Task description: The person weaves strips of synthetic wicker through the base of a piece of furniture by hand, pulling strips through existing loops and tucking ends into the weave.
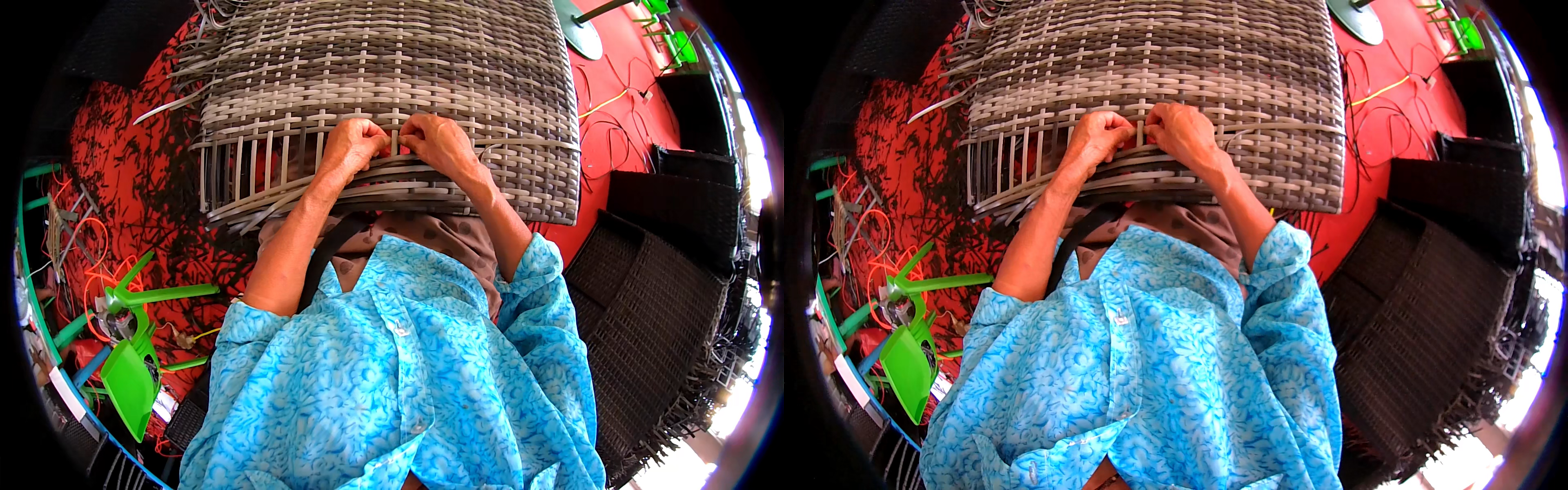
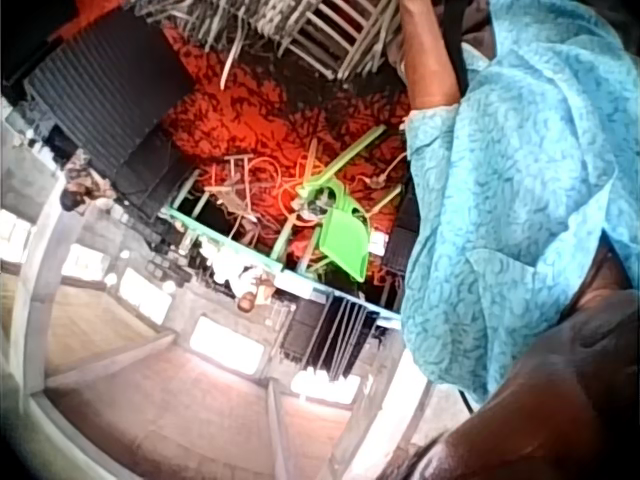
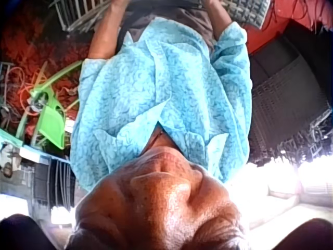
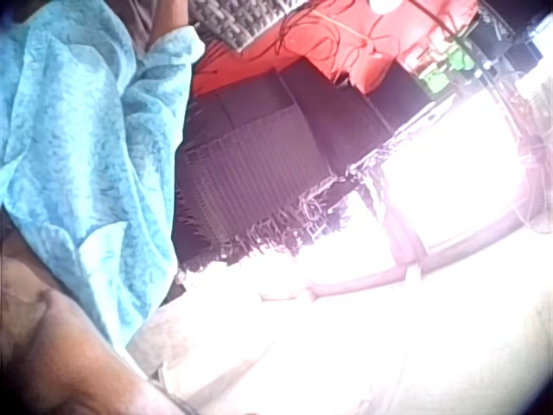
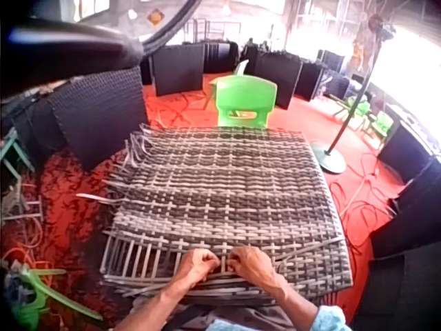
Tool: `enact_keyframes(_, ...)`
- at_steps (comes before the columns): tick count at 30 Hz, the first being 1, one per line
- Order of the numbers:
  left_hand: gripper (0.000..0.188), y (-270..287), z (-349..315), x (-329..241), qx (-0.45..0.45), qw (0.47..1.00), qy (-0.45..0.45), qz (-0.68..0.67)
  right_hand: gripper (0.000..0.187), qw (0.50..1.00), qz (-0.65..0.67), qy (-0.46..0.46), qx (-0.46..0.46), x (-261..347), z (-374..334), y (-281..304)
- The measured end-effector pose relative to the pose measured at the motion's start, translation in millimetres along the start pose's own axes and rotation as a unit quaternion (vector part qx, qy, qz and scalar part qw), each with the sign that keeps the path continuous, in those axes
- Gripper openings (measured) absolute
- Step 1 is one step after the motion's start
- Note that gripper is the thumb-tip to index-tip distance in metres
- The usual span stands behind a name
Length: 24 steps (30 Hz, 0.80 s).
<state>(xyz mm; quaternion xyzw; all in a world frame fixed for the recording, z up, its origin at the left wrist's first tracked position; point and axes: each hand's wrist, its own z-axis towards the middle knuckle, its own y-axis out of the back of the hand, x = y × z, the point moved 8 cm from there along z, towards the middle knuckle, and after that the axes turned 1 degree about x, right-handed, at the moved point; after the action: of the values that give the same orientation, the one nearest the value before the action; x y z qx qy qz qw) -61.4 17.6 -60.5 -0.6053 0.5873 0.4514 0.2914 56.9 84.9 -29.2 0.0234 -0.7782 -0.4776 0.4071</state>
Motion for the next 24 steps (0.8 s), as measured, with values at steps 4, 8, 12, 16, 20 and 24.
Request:
enact_keyframes(4, 0.015, 19.7, -0.4, 2.5, -0.013, 0.997, -0.006, -0.077, 0.019, 0.994, 0.069, 0.042, -0.077, 9.1, -2.0, 9.8)
enact_keyframes(8, 0.015, 34.0, -5.3, 6.9, -0.002, 0.994, -0.005, -0.113, 0.022, 0.993, 0.095, 0.063, -0.009, 26.1, 4.8, -6.8)
enact_keyframes(12, 0.017, 33.9, -10.5, 16.9, -0.004, 0.992, 0.018, -0.122, 0.023, 0.987, 0.146, -0.016, 0.070, 21.9, 8.7, -16.0)
enact_keyframes(16, 0.021, 44.9, -14.8, 12.5, -0.038, 0.997, -0.008, 0.069, 0.023, 0.994, 0.086, -0.034, 0.056, 13.3, 14.2, -23.5)
enact_keyframes(20, 0.027, 31.6, -15.7, 7.7, 0.040, 0.989, -0.008, 0.143, 0.023, 0.997, -0.069, 0.000, 0.022, 29.5, 19.2, -24.1)
enact_keyframes(24, 0.025, 33.0, -8.6, 11.0, 0.066, 0.985, 0.026, 0.156, 0.021, 0.996, -0.073, -0.024, 0.044, 35.7, 29.1, -36.7)
